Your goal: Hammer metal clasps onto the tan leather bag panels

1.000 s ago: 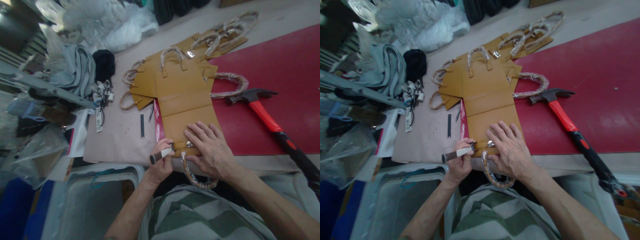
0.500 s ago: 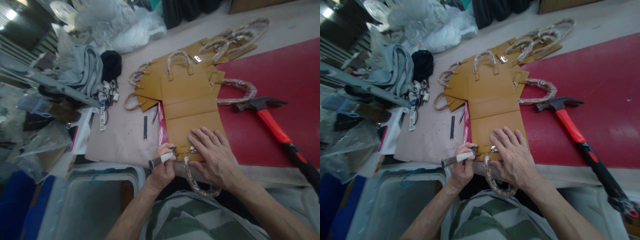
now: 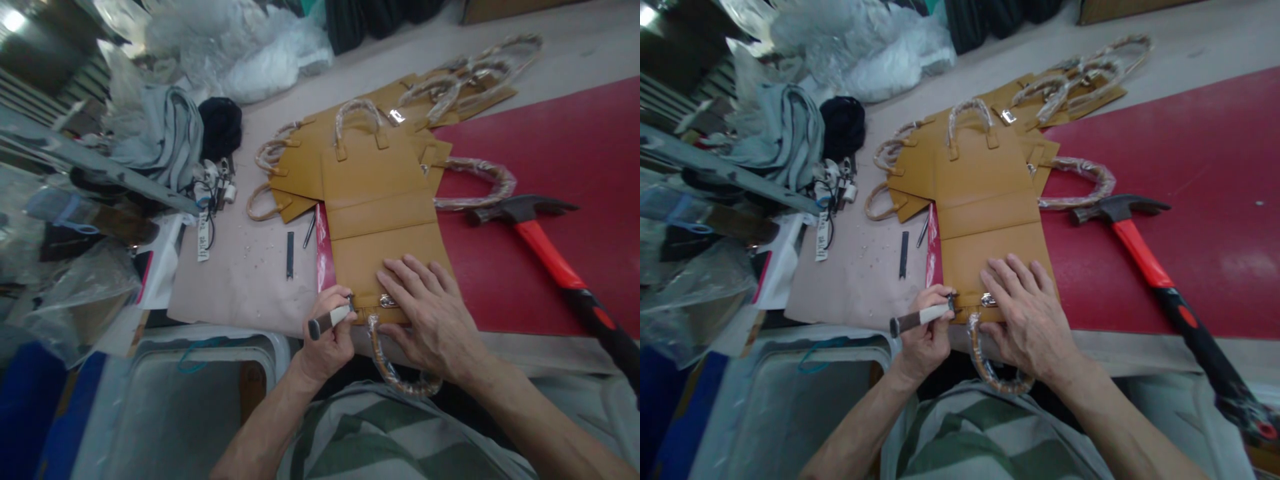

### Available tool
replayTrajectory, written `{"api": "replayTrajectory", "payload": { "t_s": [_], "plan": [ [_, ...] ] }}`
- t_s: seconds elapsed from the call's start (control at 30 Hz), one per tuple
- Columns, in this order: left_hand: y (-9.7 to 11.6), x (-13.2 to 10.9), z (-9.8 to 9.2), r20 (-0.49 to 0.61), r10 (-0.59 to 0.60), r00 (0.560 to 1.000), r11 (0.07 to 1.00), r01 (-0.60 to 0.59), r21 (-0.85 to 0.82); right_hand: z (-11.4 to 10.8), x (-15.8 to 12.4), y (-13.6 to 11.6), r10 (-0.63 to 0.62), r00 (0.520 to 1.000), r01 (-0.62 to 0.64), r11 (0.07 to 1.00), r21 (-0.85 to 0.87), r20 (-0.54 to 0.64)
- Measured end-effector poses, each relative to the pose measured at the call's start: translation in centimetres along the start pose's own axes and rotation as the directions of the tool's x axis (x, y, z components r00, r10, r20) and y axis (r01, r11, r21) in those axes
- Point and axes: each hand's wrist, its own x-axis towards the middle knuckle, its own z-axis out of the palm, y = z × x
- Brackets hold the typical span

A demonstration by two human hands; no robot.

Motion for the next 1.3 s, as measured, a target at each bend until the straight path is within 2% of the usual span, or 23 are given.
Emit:
{"api": "replayTrajectory", "payload": {
  "t_s": [0.17, 0.53, 0.67, 0.8, 0.97, 1.1, 1.3],
  "plan": [
    [0.2, -0.1, 0.0, -0.017, -0.043, 0.999, 0.999, 0.044, 0.014, 0.1, 0.0, 0.0, -0.005, 1.000, 0.005, 1.000, -0.002, -0.001],
    [0.5, 0.3, 0.1, -0.006, -0.035, 0.999, 0.999, 0.036, 0.040, 0.1, 0.0, 0.1, 0.007, 1.000, -0.007, 1.000, 0.008, 0.010],
    [0.2, 0.9, -0.3, 0.072, 0.013, 0.997, 1.000, -0.013, 0.007, 0.1, 0.1, 0.1, -0.001, 1.000, 0.001, 1.000, 0.003, 0.003],
    [-0.3, 1.3, -0.8, 0.132, -0.008, 0.991, 0.999, 0.013, -0.033, 0.3, 0.1, 0.1, 0.006, 1.000, -0.006, 1.000, 0.012, -0.008],
    [-0.6, 1.2, -0.9, 0.094, 0.009, 0.995, 0.999, -0.004, -0.052, 0.3, -0.1, 0.1, -0.003, 1.000, 0.003, 1.000, -0.001, -0.012],
    [-0.5, 1.1, -0.7, 0.105, -0.009, 0.994, 0.999, 0.014, -0.047, 0.3, 0.0, 0.2, 0.010, 1.000, -0.010, 1.000, 0.005, -0.012],
    [-0.3, 0.8, -0.3, 0.053, -0.033, 0.998, 0.999, 0.035, -0.034, 0.2, 0.0, 0.0, 0.018, 1.000, -0.018, 1.000, 0.006, 0.004]
  ]
}}
